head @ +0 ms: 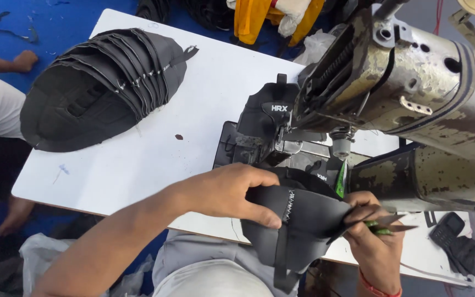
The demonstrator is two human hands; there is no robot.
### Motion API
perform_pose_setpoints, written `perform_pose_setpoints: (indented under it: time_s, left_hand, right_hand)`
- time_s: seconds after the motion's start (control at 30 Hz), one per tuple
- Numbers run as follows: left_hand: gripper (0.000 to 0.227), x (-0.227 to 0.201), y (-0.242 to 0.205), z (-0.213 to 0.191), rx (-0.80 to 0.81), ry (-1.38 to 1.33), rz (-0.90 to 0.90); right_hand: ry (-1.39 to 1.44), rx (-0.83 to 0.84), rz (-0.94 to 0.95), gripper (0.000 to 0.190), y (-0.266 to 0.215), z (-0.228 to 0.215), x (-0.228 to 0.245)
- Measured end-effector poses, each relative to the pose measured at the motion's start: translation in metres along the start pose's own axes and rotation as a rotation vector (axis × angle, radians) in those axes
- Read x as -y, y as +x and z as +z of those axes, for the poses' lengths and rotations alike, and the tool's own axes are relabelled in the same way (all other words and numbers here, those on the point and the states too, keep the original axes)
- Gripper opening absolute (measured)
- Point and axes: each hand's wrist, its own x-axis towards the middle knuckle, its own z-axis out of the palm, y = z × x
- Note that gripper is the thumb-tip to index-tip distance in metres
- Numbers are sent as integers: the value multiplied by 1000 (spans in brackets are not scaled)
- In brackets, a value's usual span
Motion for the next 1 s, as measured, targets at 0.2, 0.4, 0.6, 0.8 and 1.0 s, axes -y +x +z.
perform_pose_setpoints:
  time_s: [0.2, 0.4, 0.6, 0.8, 1.0]
  left_hand:
    - [43, 2, 12, 7, -99, 6, -10]
    - [39, 9, 20, 20, -168, -39, 28]
    - [29, 19, 30, 36, -278, 46, 268]
    - [23, 11, 26, 34, -206, -106, 170]
    - [26, 6, 26, 34, -192, -134, 61]
  right_hand:
    - [12, -52, 59, 9, 5, 19, 20]
    - [-309, -249, -13, 9, -25, 22, 40]
    - [-814, -1, 419, 12, -8, 84, 61]
    - [-742, -176, 750, 26, 2, 97, 66]
    - [-822, -142, 758, 29, 7, 98, 67]
